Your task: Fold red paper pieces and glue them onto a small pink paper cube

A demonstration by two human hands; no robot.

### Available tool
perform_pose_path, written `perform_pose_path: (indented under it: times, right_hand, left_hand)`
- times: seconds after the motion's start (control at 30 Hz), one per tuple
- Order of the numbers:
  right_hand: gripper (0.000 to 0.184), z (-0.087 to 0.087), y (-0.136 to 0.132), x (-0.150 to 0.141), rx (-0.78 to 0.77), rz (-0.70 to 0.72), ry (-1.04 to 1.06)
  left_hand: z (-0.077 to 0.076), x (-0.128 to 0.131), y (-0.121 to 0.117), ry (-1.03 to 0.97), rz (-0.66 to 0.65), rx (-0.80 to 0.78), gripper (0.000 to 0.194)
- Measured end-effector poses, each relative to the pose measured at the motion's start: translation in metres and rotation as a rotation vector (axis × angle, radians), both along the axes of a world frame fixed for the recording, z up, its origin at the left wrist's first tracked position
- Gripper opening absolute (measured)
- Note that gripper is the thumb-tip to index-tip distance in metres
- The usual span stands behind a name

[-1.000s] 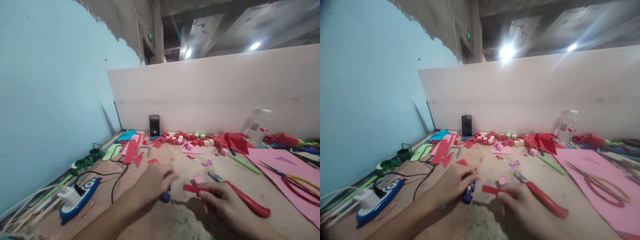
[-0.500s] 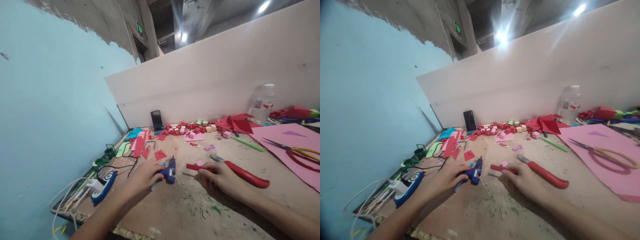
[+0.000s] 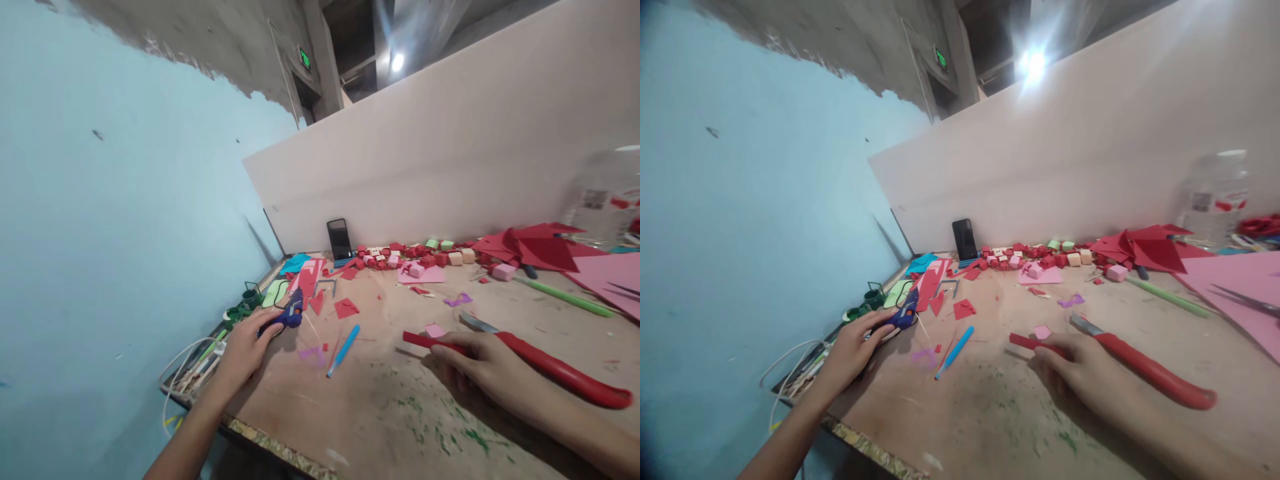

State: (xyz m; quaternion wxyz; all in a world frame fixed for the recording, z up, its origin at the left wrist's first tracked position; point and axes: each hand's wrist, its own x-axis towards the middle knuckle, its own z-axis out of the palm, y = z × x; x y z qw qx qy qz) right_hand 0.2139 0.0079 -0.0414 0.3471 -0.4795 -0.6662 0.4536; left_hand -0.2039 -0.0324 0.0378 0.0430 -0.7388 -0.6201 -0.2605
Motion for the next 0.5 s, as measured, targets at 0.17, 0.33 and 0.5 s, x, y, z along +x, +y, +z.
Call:
perform_pose_path:
  times: [0.17,0.33,0.5]
  right_hand:
    - [0.035,0.003,0.000,0.000,-0.019,0.025,0.006]
    - [0.033,0.001,0.002,0.000,0.005,0.011,0.027]
    - [0.032,0.002,-0.002,-0.002,-0.032,-0.010,0.073]
  left_hand:
    - [0.000,0.013,0.005,0.024,-0.025,-0.021,0.037]
    - [0.002,0.049,0.040,0.056,-0.166,-0.136,0.030]
    - [0.006,0.061,0.062,0.089,-0.266,-0.264,0.026]
